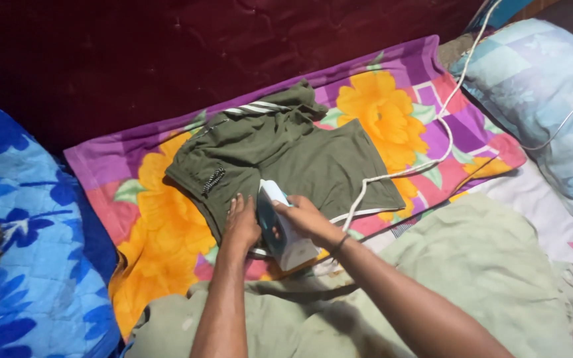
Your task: The recorder irons several items of clothing on a bed and then folds them.
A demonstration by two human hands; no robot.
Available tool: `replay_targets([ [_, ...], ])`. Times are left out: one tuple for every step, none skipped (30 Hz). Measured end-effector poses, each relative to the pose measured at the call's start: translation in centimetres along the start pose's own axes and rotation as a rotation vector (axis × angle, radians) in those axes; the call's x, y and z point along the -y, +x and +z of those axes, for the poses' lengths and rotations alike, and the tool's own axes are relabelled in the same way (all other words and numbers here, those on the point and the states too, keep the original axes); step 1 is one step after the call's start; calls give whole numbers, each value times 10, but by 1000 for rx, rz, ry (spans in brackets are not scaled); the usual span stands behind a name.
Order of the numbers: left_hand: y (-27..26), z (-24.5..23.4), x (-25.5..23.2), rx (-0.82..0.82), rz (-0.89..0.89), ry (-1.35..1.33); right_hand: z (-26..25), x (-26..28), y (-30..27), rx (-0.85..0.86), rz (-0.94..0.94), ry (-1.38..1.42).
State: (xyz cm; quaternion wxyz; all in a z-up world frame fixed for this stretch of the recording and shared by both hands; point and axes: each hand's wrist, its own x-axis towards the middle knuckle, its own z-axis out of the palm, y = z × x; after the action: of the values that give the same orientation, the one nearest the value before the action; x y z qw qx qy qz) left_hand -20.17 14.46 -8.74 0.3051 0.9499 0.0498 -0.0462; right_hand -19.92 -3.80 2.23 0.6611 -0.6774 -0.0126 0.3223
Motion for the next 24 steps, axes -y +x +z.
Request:
replay_targets([
  [-1,-1,-4,11,-14,10,2,1,-4,-138,-106,-113],
  [-3,-5,-6,20,-32,25,6,3,-9,-270,-213,-224],
  [-2,-5,-7,20,-34,23,9,6,-5,-269,-212,-226],
  [-4,-6,-6,30,-32,42,14,7,-2,-401,-376,-331],
  [-7,-6,-5,41,-30,61,18,7,0,-533,-539,-436],
  [-7,-6,-3,46,-30,59,17,7,4,-535,-534,-438],
  [-8,-6,-2,44,-13,74,16,6,7,-508,-581,-431],
  [-7,-6,-1,40,6,87,14,6,11,-481,-629,-426],
  [-8,-6,-3,43,7,82,6,-1,10,-483,-626,-430],
  [-7,-7,-5,49,1,82,-1,-8,11,-415,-633,-412],
  [-7,-8,-5,54,-5,81,-8,-14,12,-346,-639,-393],
  [-8,-10,-7,53,-10,83,-4,-10,0,-341,-639,-390],
  [-8,-13,-8,61,-22,67,-1,-7,-11,-306,-581,-339],
  [-9,-14,-9,70,-34,48,1,-3,-23,-271,-523,-290],
  [-9,-16,-10,69,-39,48,1,-3,-18,-266,-521,-289],
  [-9,-18,-11,87,-46,48,0,-5,-14,-289,-506,-296],
  [-10,-18,-13,104,-54,48,-2,-6,-11,-312,-491,-303],
  [-12,-18,-12,111,-56,49,-1,-6,-2,-313,-485,-300],
  [-14,-18,-11,90,-41,46,-1,-6,7,-330,-542,-340],
  [-13,-18,-12,66,-22,42,-2,-4,17,-348,-603,-383],
  [-12,-17,-10,70,-20,42,0,0,18,-351,-600,-383],
  [-11,-16,-9,83,-22,73,1,3,18,-325,-568,-363],
  [-11,-14,-6,96,-23,104,3,6,19,-298,-536,-343],
  [-10,-12,-7,98,-22,99,-2,3,13,-300,-533,-348],
])
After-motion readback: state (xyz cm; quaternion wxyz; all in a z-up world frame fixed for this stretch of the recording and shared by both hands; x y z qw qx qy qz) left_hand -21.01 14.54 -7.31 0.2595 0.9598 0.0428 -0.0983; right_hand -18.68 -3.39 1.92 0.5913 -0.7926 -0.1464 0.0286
